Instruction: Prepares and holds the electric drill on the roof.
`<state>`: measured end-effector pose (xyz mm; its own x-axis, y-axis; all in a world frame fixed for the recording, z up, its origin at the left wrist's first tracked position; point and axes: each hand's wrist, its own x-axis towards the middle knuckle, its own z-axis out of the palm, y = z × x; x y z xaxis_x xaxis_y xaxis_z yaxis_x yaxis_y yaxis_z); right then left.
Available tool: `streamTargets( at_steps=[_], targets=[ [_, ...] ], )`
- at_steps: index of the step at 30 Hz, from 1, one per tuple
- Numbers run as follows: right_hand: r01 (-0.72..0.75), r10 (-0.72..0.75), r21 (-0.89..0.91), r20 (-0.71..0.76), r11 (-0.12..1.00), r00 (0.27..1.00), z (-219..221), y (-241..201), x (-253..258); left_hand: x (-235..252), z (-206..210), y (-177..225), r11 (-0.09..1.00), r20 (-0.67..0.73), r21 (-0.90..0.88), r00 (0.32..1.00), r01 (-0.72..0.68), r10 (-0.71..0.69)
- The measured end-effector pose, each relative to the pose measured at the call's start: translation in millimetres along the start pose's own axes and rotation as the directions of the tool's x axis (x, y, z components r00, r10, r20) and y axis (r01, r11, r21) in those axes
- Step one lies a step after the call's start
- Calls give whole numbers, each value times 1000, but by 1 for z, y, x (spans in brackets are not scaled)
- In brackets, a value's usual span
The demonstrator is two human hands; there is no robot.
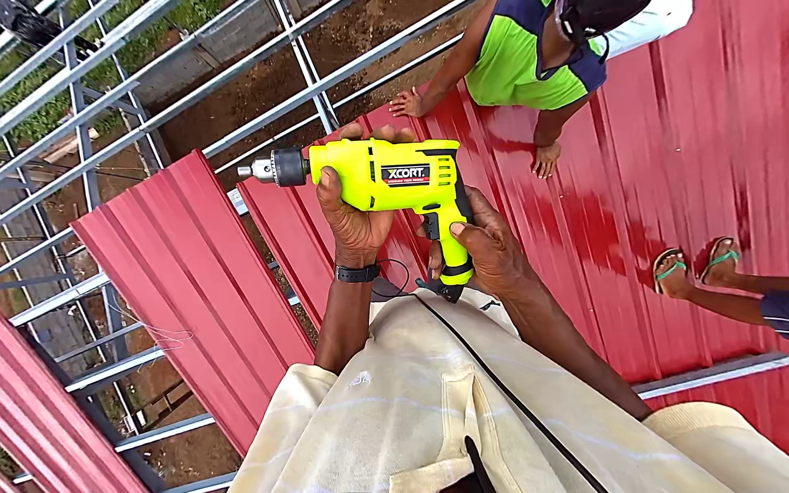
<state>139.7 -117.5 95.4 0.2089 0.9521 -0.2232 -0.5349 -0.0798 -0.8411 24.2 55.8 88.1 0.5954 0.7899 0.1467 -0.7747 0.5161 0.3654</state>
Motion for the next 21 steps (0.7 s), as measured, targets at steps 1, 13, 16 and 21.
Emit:
streamTargets(
  at_steps=[1,13,16,21],
  targets=[
    [8,-9,-10,-9,1000,1000,1,1,0,-1,-1,0,1000,2,-6,1000,5,-5],
    [-26,15,95,109,995,994,-7,0,-1,-6,-7,-2,999,-25,-34,999,30,-31],
    [-24,17,80,78,997,997,-7,3,-1,-7,-10,-4,999,-32,-20,999,31,-32],
    [-23,18,77,63,997,998,-9,8,2,-7,-7,-4,999,-44,24,999,25,-23]
  ],
)
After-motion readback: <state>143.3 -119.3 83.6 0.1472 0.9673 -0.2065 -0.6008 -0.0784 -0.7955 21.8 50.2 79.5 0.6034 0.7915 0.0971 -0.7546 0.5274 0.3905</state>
